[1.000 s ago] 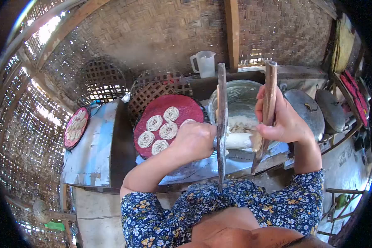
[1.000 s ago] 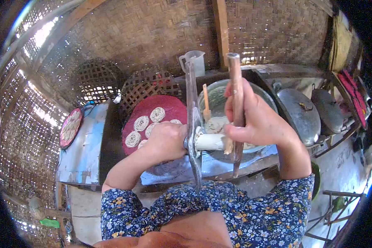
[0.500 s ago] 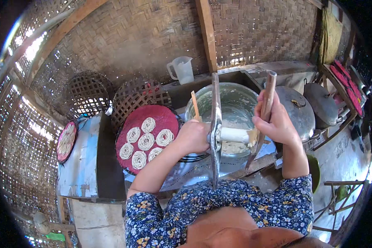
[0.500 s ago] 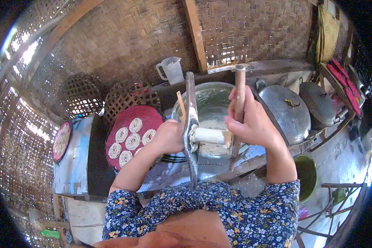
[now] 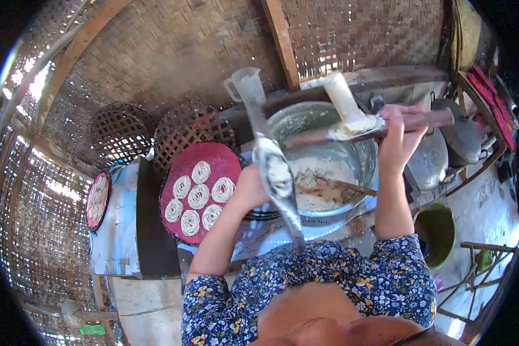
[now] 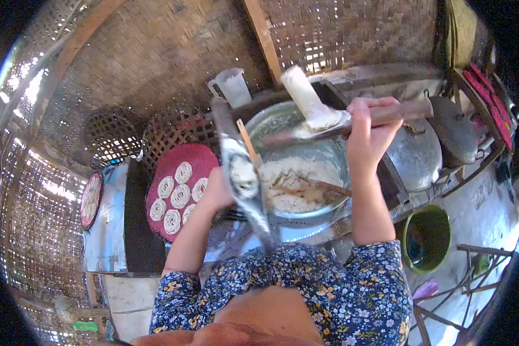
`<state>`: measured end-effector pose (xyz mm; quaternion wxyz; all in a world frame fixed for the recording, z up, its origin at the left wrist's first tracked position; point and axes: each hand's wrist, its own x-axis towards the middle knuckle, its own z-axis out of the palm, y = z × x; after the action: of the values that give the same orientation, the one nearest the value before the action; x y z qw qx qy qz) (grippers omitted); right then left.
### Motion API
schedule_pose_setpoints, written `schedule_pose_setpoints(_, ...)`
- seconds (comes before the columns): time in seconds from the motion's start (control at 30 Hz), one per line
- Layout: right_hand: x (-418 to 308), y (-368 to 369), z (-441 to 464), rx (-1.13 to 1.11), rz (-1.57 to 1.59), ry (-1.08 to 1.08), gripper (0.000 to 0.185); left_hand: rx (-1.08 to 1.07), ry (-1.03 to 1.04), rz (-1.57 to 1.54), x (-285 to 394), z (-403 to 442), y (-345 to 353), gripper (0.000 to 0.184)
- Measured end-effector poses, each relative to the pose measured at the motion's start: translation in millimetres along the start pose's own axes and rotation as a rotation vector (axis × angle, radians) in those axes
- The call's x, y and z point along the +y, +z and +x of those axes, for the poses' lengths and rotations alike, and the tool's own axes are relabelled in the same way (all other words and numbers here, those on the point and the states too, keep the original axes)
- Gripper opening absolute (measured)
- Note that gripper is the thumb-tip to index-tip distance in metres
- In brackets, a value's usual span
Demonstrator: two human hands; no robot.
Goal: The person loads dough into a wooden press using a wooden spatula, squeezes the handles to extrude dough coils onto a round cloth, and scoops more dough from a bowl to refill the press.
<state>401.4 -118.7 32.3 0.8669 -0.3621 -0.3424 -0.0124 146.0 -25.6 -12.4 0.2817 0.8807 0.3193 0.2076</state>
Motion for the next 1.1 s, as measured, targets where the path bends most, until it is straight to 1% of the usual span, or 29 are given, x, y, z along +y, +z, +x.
schedule_pose_setpoints(0.03,2.0,5.2,-10.6,0.047,0.147,-0.021,0.027,0.059,-0.074,-0.39,-5.6,-3.9,-1.0,0.049)
schedule_pose_setpoints(0.07,3.8,10.0,-20.9,0.094,0.292,-0.043,0.026,0.074,0.085,-0.402,-27.9,-2.5,3.7,0.048)
schedule_pose_setpoints(0.1,5.9,10.7,-36.1,0.072,0.339,0.062,0.026,0.194,0.218,-0.62,-22.5,1.2,6.9,0.044)
schedule_pose_setpoints(0.13,8.7,10.4,-52.0,0.001,0.359,0.21,0.024,0.289,0.387,-0.841,-17.0,4.8,10.0,0.041)
schedule_pose_setpoints(0.17,14.5,8.1,-66.4,-0.117,0.498,0.376,0.023,0.356,0.573,-1.019,-11.5,8.3,13.2,0.038)
schedule_pose_setpoints(0.2,18.4,8.2,-79.6,-0.175,0.552,0.507,0.021,0.412,0.559,-1.102,2.2,4.2,5.9,0.032)
schedule_pose_setpoints(0.23,26.3,12.7,-93.4,-0.163,0.654,0.56,0.026,0.47,0.544,-1.183,5.5,-1.5,0.9,0.027)
schedule_pose_setpoints(0.3,42.8,-5.9,-97.1,-0.59,0.269,0.589,0.03,0.548,0.453,-1.189,-6.4,-18.4,-11.0,0.026)
schedule_pose_setpoints(0.33,55.0,-21.6,-96.0,-0.865,-0.078,0.433,0.031,0.575,0.454,-1.148,-15.9,-26.7,-16.9,0.025)
schedule_pose_setpoints(0.4,78.6,-53.3,-91.0,-1.358,-0.791,0.054,0.033,0.624,0.379,-1.061,-21.3,-46.9,-27.5,0.028)
schedule_pose_setpoints(0.43,80.5,-59.0,-92.1,-1.479,-1.135,0.083,0.03,0.661,0.335,-1.017,-21.1,-55.0,-31.3,0.029)
schedule_pose_setpoints(0.47,81.6,-64.3,-93.6,-1.579,-1.489,0.113,0.028,0.683,0.234,-0.957,-14.5,-65.3,-35.0,0.033)
schedule_pose_setpoints(0.5,89.0,-70.5,-95.0,-1.61,-1.492,0.176,0.027,0.706,0.185,-0.872,-17.2,-74.1,-38.1,0.037)
schedule_pose_setpoints(0.57,101.5,-82.9,-87.6,-1.673,-1.503,0.303,0.025,0.622,0.143,-0.847,-27.4,-93.7,-46.0,0.041)
schedule_pose_setpoints(0.63,95.7,-89.4,-75.7,-1.694,-1.426,0.224,0.022,0.745,-0.034,-0.497,-53.0,-119.0,-50.1,0.043)
schedule_pose_setpoints(0.7,79.3,-81.1,-62.1,-1.743,-1.392,0.168,0.019,0.795,-0.024,-0.38,-61.9,-127.0,-50.5,0.04)
schedule_pose_setpoints(0.77,60.4,-64.4,-51.1,-1.823,-1.406,0.135,0.018,0.787,0.171,-0.502,-28.5,-113.3,-60.3,0.031)
schedule_pose_setpoints(0.8,60.1,-60.9,-50.1,-1.85,-1.437,0.137,0.019,0.792,0.185,-0.309,-21.7,-109.7,-65.9,0.027)
schedule_pose_setpoints(0.87,59.0,-54.8,-47.2,-1.901,-1.505,0.134,0.019,0.744,0.181,-0.352,-33.6,-112.0,-70.3,0.027)
schedule_pose_setpoints(0.93,66.0,-53.9,-55.8,-1.907,-1.564,0.229,0.021,0.702,0.18,-0.393,-45.7,-116.1,-75.6,0.026)
schedule_pose_setpoints(1.07,86.8,-54.8,-90.0,-1.824,-1.572,0.449,0.026,0.667,0.157,-0.29,-51.8,-128.9,-80.3,0.037)
schedule_pose_setpoints(1.1,86.8,-50.2,-94.8,-1.82,-1.556,0.469,0.027,0.647,0.154,-0.287,-55.0,-131.6,-80.8,0.04)
